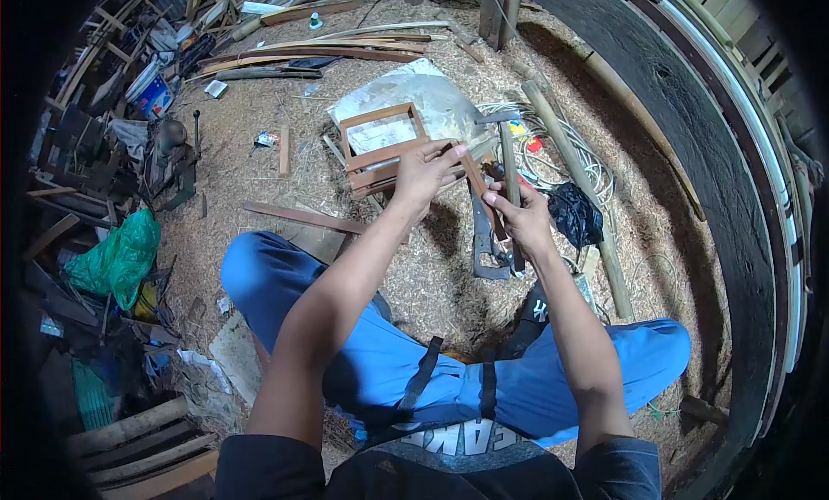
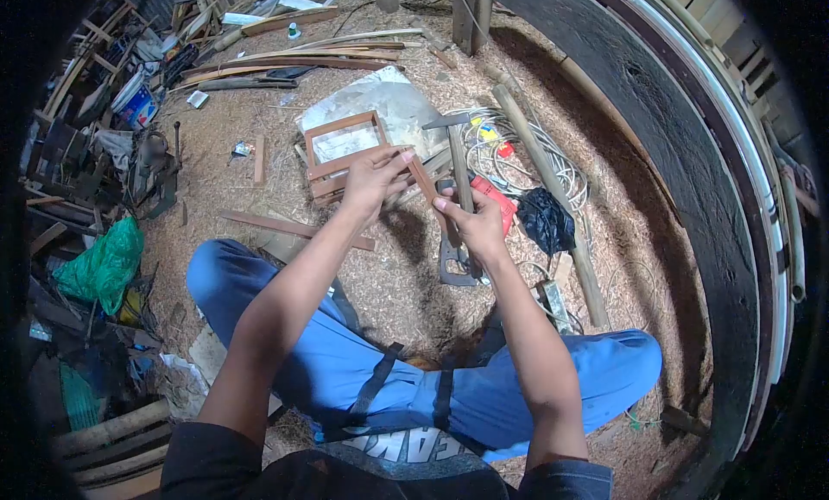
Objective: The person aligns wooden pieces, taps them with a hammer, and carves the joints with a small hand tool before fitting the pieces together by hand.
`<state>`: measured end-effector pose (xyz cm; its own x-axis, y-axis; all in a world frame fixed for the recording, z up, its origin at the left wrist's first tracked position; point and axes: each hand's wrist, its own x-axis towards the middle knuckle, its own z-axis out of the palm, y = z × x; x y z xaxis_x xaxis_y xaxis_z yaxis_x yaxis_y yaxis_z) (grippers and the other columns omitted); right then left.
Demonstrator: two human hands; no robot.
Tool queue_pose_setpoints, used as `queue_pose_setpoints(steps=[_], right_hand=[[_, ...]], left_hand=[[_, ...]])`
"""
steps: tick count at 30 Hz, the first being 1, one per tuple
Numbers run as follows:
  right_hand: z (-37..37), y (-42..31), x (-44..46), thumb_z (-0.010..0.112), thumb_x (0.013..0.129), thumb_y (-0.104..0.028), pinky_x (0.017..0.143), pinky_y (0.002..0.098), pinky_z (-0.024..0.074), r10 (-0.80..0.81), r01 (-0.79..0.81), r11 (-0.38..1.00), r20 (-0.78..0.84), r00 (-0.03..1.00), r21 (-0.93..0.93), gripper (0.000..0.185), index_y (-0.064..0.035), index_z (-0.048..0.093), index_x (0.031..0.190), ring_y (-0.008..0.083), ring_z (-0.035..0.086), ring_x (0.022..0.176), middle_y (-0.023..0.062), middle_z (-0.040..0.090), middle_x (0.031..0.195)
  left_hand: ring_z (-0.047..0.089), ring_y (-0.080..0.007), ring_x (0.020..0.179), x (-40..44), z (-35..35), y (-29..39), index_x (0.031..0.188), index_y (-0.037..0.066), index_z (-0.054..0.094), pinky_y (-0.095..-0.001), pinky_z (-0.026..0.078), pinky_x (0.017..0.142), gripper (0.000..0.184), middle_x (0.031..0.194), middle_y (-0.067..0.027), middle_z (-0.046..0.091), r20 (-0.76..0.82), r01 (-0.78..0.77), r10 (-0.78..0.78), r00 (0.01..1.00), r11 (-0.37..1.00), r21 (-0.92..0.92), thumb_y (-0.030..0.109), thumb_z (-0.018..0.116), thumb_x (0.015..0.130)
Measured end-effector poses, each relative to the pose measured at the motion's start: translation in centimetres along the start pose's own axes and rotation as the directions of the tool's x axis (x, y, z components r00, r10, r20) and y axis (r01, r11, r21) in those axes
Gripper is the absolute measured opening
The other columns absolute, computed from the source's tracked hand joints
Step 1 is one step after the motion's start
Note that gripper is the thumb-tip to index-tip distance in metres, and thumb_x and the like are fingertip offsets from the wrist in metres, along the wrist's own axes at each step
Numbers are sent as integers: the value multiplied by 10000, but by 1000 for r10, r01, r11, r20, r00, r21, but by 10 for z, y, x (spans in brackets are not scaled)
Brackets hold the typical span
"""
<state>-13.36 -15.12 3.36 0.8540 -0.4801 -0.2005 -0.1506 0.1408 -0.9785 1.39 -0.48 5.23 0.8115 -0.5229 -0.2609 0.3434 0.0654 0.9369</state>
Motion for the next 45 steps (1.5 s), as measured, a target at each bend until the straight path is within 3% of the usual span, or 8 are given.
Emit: queue_pose_setpoints(steps=[3,5,10,11,15,27,35,45], right_hand=[[-4,-1,1,784,933,-185,601,231,488,-16,16,1000,-16,1000,-4,284,8,716,1130,57,620,683,45,741,909],[-6,-4,1,721,984,-247,403,215,277,33,-32,998,-3,999,54,270,-24,716,1137,16,376,434,-52,596,712],[-20,-1,4,711,994,-262,414,215,302,83,-83,996,-2,997,17,297,-26,705,1174,20,407,463,-70,530,696],[-19,-3,3,712,993,-268,414,214,306,96,-97,995,4,995,34,309,-24,700,1182,23,415,470,-72,517,698],[-17,-4,4,754,962,-247,408,232,264,50,-50,988,7,999,146,290,-25,708,1144,27,390,450,-75,475,608],[-19,-20,5,652,1031,-376,395,221,287,27,-22,978,-20,999,208,359,-19,673,1011,35,389,458,-38,513,655],[-23,-15,6,760,954,-183,412,220,329,-5,20,984,-86,996,174,273,0,687,1142,39,436,484,-15,590,733],[-20,-20,5,788,907,-99,435,206,352,-61,81,984,-133,989,157,370,-11,672,1247,36,470,509,-23,611,761]], left_hand=[[704,-153,941,1,-2,-1,1213,-68,667,-312,603,815,415,1109,-108,714,-84,-29,16,996,989,-146,236,771,951],[679,-145,876,3,-6,2,1212,-73,663,-312,603,802,417,1035,-88,693,-127,-31,14,992,991,-131,242,763,958],[551,-139,683,19,-20,1,1189,-111,638,-310,604,729,460,794,-13,510,-270,-50,-15,963,971,-233,281,745,973],[650,-274,1062,22,-29,-1,1334,-133,522,-356,606,870,640,1130,-190,622,-218,-30,-17,976,977,-213,338,750,964],[661,-287,1049,19,-27,5,1311,-128,504,-362,613,881,666,1100,-187,615,-309,-4,-63,949,977,-214,359,771,943],[651,-208,806,23,-33,4,1158,-12,542,-302,615,694,412,1057,-140,631,-134,69,-93,987,982,-174,310,727,980],[695,-342,1003,16,-25,12,1314,-5,541,-411,652,838,346,1206,-179,586,-131,19,-55,990,966,-259,212,602,1053],[664,-353,1161,18,-27,9,1433,46,493,-462,614,956,370,1285,-204,584,-82,-24,-7,997,930,-366,160,522,1083]])
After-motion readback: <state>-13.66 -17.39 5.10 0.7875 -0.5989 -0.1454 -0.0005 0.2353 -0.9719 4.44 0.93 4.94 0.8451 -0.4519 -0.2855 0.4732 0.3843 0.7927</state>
